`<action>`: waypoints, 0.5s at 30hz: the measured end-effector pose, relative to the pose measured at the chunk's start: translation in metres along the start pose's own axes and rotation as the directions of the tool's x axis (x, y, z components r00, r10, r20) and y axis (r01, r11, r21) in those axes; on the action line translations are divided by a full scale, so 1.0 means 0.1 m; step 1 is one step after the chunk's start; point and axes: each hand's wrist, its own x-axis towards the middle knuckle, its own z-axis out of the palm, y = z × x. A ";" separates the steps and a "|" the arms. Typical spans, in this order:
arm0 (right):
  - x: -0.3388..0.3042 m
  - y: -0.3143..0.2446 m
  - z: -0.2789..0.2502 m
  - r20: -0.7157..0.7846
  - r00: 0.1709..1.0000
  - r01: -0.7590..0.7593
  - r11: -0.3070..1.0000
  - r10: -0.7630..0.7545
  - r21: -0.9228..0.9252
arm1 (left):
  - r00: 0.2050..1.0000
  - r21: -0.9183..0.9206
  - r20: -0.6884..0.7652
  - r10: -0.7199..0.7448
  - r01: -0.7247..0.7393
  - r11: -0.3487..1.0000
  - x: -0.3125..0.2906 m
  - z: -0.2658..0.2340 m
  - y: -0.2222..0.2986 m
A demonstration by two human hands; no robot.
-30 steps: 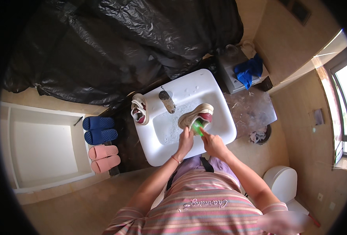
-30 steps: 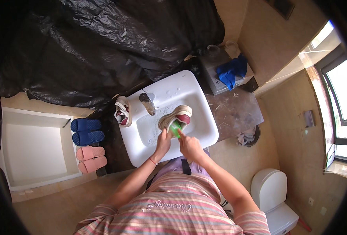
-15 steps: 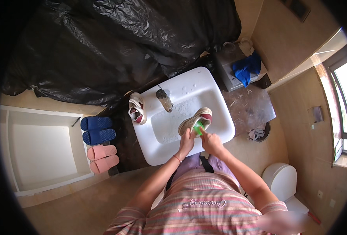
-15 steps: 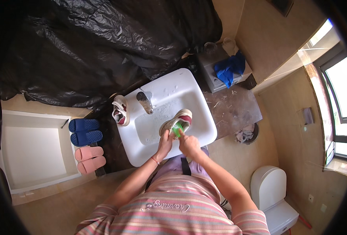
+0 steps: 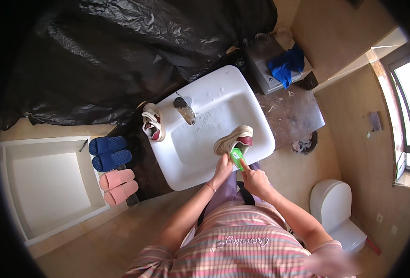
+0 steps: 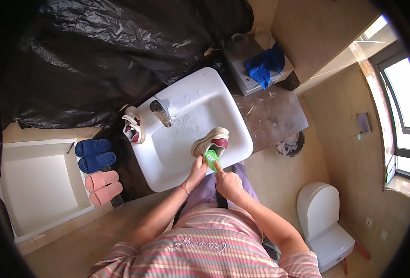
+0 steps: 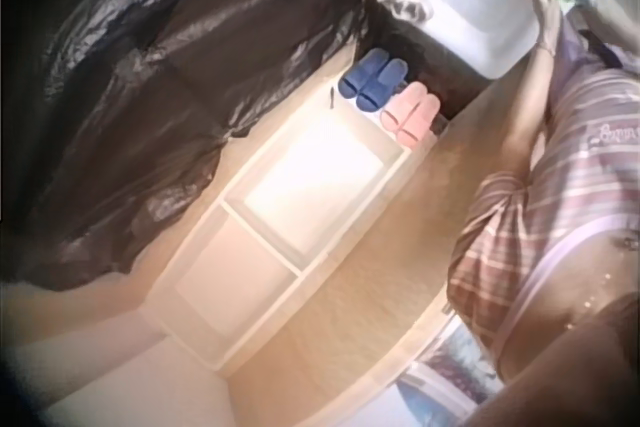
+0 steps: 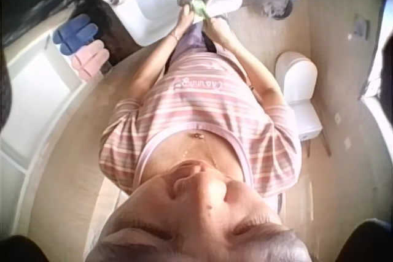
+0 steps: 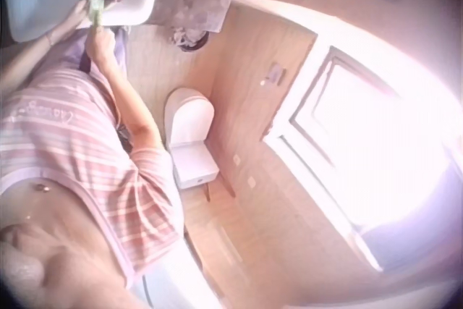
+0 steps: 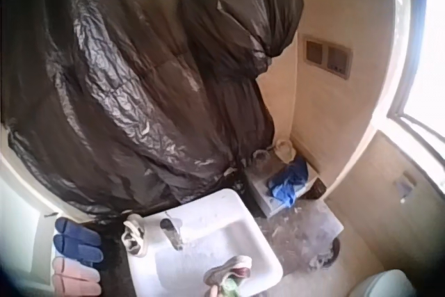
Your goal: The person scrubs a pair of white sneakers with a green brush and rinses them under running water in a sink. After placing the shoes on a windowsill, the person washes a bundle of clothes in the same sink using the brush and water.
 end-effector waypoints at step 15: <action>-0.02 0.45 0.12 -0.120 0.986 0.139 0.967 -0.116 0.212 | 0.881 -0.836 0.451 -0.140 0.472 0.278 -0.20 0.04 0.08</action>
